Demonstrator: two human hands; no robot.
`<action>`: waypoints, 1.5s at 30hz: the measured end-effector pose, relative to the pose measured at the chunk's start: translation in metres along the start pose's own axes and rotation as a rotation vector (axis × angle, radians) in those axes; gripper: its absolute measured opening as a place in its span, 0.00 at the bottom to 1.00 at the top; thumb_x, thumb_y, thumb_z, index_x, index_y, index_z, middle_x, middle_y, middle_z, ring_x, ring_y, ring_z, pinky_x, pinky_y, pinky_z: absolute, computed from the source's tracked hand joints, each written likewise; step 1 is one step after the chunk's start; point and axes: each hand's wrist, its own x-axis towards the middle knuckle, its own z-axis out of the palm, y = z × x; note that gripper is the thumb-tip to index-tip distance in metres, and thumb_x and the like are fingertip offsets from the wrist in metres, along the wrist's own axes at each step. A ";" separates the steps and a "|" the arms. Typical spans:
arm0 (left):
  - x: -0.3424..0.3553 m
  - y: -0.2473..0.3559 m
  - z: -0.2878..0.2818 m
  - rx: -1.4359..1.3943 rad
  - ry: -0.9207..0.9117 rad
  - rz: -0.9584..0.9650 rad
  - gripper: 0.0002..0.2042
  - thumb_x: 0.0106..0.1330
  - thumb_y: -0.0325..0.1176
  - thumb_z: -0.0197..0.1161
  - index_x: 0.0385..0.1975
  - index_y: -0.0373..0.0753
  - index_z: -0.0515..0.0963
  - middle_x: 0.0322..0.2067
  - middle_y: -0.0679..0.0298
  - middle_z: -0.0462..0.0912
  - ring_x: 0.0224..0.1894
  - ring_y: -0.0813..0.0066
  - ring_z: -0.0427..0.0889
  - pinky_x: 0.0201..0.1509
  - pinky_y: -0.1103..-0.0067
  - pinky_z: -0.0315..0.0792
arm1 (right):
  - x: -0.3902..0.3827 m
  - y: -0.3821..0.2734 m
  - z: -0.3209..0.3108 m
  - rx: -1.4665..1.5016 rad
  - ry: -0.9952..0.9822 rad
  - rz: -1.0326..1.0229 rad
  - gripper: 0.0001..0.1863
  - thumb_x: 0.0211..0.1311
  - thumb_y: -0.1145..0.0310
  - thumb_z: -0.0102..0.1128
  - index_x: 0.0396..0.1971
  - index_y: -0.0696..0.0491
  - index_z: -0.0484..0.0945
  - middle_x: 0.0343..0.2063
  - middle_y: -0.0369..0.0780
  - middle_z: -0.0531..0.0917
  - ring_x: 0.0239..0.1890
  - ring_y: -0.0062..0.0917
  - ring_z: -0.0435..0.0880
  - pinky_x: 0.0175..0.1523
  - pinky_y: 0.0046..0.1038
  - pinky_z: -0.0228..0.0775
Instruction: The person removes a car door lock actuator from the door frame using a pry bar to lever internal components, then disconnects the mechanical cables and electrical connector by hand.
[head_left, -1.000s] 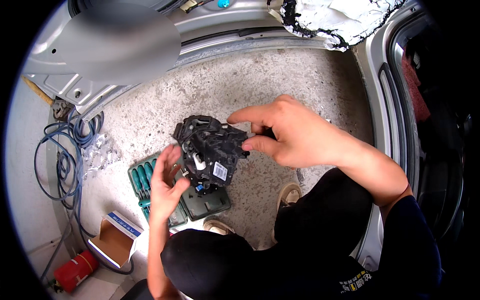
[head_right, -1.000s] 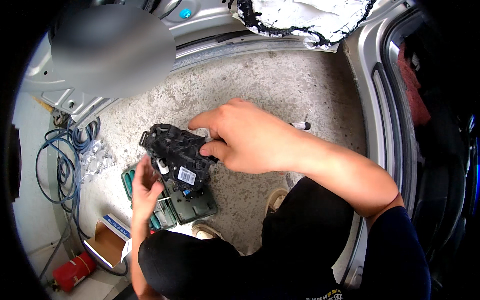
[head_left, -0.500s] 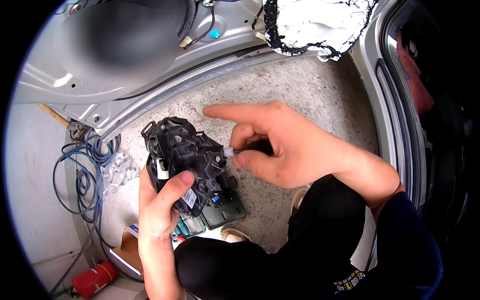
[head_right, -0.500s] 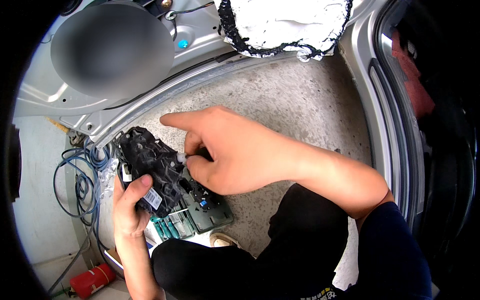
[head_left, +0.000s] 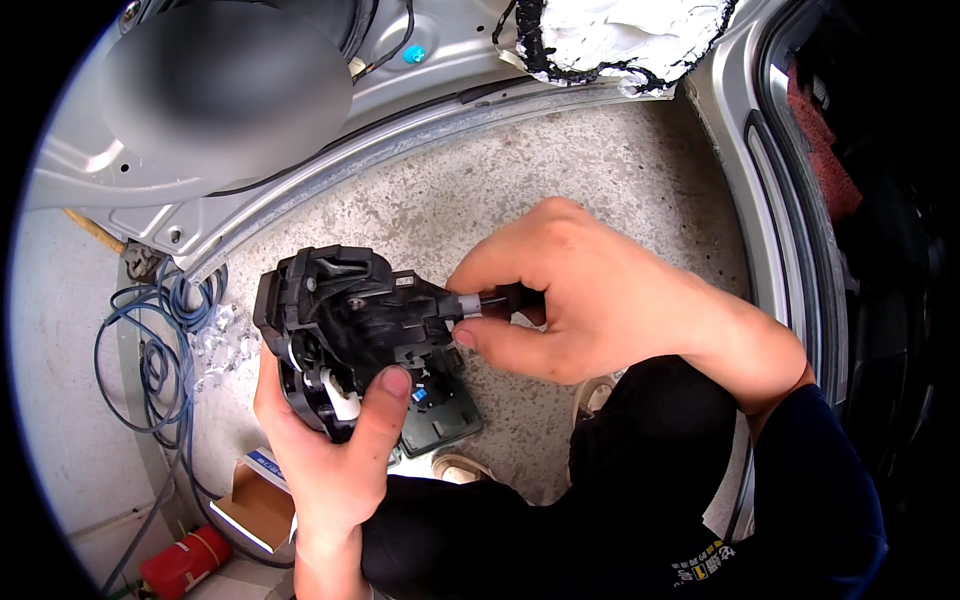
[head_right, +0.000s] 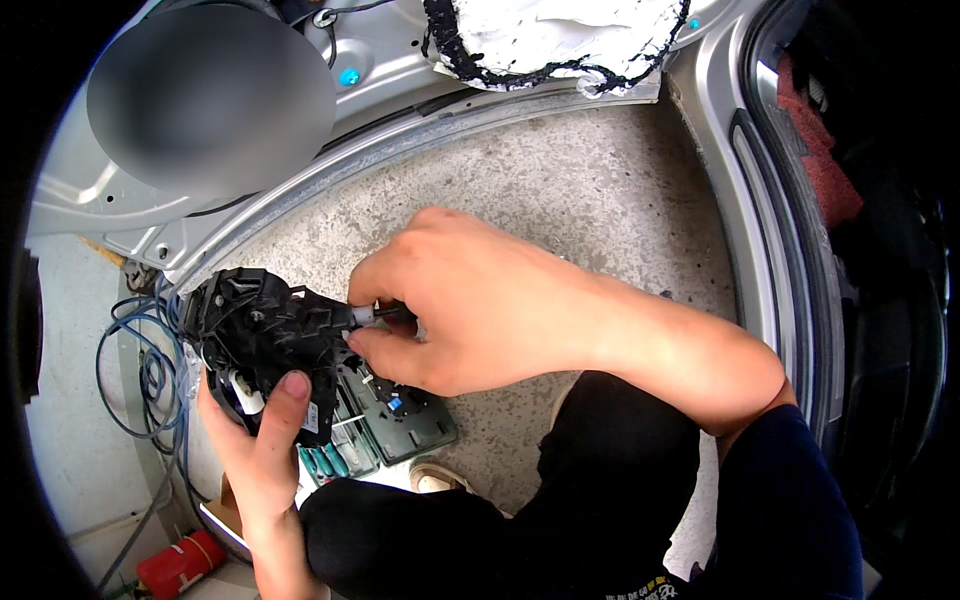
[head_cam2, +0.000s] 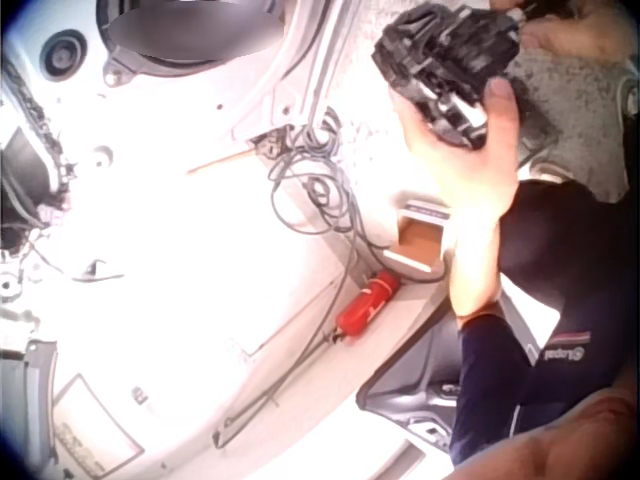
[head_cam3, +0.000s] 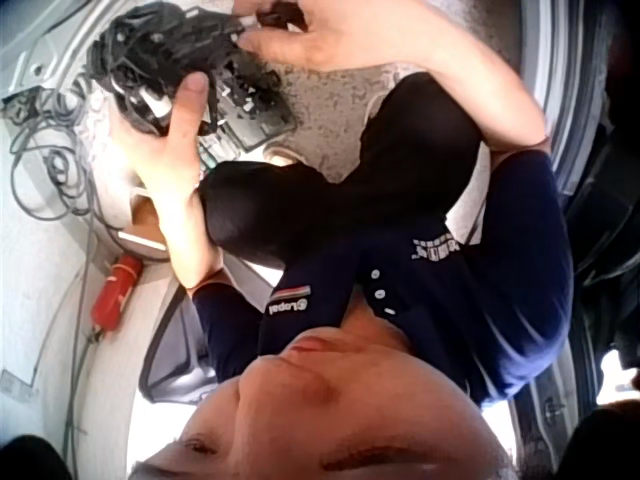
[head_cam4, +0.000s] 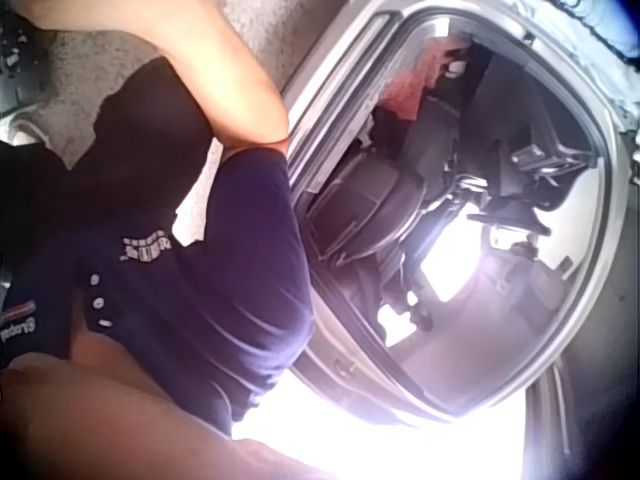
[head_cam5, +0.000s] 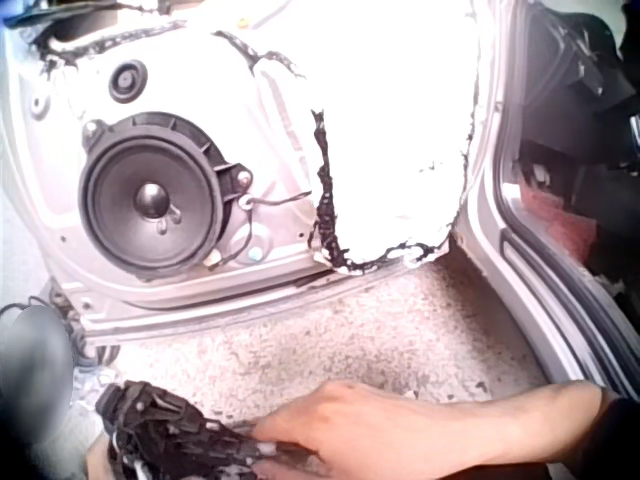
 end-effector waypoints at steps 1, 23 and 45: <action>-0.001 0.000 0.001 0.021 0.003 0.022 0.23 0.53 0.21 0.64 0.51 0.32 0.69 0.38 0.62 0.78 0.37 0.79 0.77 0.44 0.82 0.72 | -0.002 0.002 0.001 -0.001 0.021 -0.026 0.11 0.53 0.66 0.60 0.22 0.60 0.78 0.15 0.46 0.77 0.24 0.43 0.78 0.36 0.38 0.68; -0.004 -0.009 0.003 0.276 -0.001 0.107 0.39 0.41 0.17 0.60 0.61 0.28 0.58 0.46 0.54 0.74 0.47 0.70 0.76 0.53 0.78 0.70 | -0.006 0.009 0.003 -0.021 0.040 -0.012 0.06 0.51 0.70 0.67 0.25 0.57 0.82 0.13 0.41 0.77 0.16 0.33 0.77 0.23 0.30 0.64; -0.005 -0.011 0.006 0.195 0.082 0.772 0.27 0.53 0.29 0.69 0.46 0.57 0.59 0.39 0.63 0.73 0.50 0.58 0.73 0.68 0.48 0.53 | -0.017 -0.024 -0.010 -0.446 0.384 -0.635 0.17 0.45 0.64 0.70 0.29 0.62 0.78 0.14 0.31 0.66 0.13 0.18 0.67 0.13 0.21 0.52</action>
